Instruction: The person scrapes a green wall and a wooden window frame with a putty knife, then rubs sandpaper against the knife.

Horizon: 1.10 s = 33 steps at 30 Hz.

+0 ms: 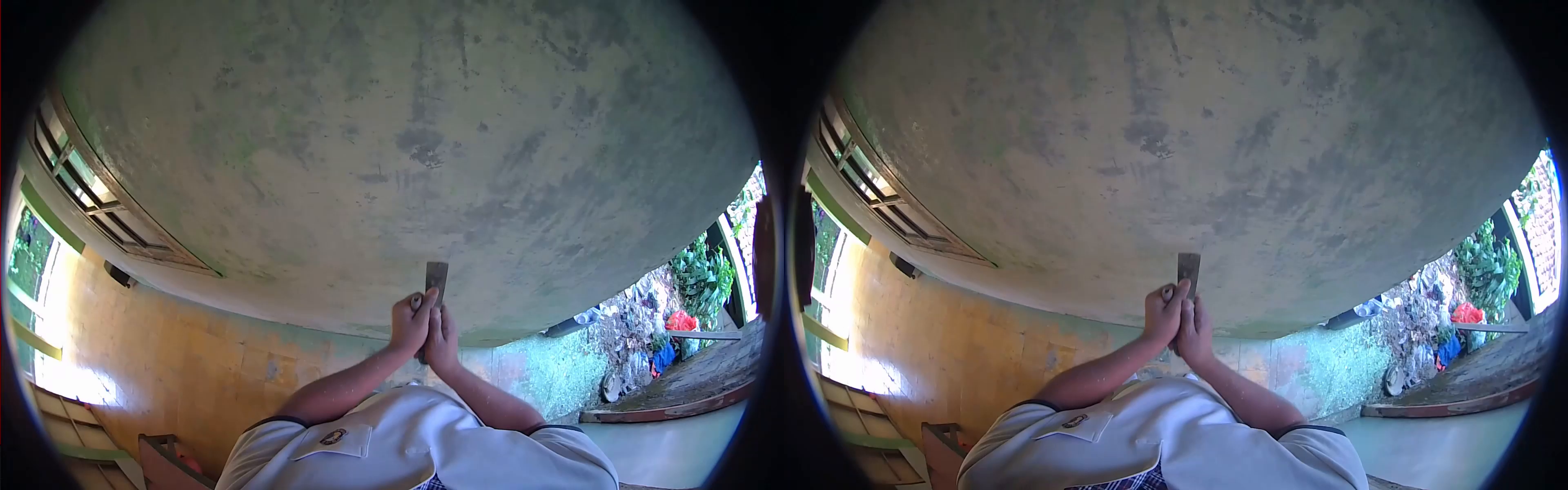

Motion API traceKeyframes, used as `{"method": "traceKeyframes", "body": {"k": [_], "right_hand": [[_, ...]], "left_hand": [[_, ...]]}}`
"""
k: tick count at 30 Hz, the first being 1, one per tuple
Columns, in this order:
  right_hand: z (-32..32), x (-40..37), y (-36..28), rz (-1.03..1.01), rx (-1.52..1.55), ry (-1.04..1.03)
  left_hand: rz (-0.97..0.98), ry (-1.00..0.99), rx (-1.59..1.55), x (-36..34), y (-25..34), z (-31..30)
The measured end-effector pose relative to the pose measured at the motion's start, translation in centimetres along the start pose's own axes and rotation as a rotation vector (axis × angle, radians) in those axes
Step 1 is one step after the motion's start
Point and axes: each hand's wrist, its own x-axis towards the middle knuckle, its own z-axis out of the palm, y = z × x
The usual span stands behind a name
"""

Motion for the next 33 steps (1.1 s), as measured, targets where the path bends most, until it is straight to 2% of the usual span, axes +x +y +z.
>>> {"method": "traceKeyframes", "body": {"k": [3,5,7,9,10,12,13,17,19,20,22,23,25,27,29,31,33], "right_hand": [[0.5,-0.2,0.0,0.033,0.069,0.054],[0.6,1.8,-1.2,0.097,0.116,0.032],[1.2,2.3,-0.5,0.123,0.183,0.03],[1.8,2.0,-0.2,-0.048,0.141,0.105],[1.5,1.5,-0.6,-0.04,0.142,0.101],[0.6,0.2,-2.0,0.111,0.057,-0.03],[0.6,-0.3,-1.7,0.107,0.053,-0.024],[0.5,0.8,-0.8,0.029,-0.012,0.058],[0.7,3.6,-2.9,-0.102,-0.023,0.054],[0.9,3.8,-3.4,-0.102,-0.025,0.058],[1.6,4.2,-4.1,-0.256,0.012,0.096],[1.5,3.8,-3.9,-0.258,0.013,0.093],[0.8,1.7,-2.7,-0.075,0.019,0.079],[0.5,-0.1,-1.1,-0.104,-0.028,0.092],[0.4,-1.2,-0.6,-0.048,0.026,0.058],[0.3,0.3,-1.8,-0.01,0.015,0.07],[0.3,2.3,-3.1,0.068,0.144,0.009]], "left_hand": [[0.025,0.022,0.013,-0.1,-1.3,0.1],[0.007,0.025,-0.009,1.8,0.8,0.3],[-0.001,-0.031,0.027,2.9,0.2,-0.1],[0.042,0.008,0.052,2.4,0.0,-0.1],[0.02,0.007,0.018,2.0,0.2,-0.2],[-0.007,-0.008,-0.015,0.7,0.0,-0.5],[-0.009,0.002,-0.005,-0.3,-0.3,-0.5],[-0.003,0.042,0.008,1.4,0.1,0.5],[0.024,0.005,-0.03,3.8,2.5,0.6],[0.057,-0.018,-0.044,4.5,3.4,0.6],[0.115,-0.031,-0.054,4.8,3.7,0.5],[0.118,-0.027,-0.053,4.2,3.6,0.5],[0.04,-0.004,-0.028,2.3,3.2,0.4],[0.031,-0.003,-0.019,0.3,0.8,0.4],[-0.033,-0.009,-0.067,-0.9,-0.5,0.3],[-0.032,-0.002,-0.009,0.6,1.0,0.5],[-0.049,-0.011,-0.108,2.7,2.9,1.0]]}}
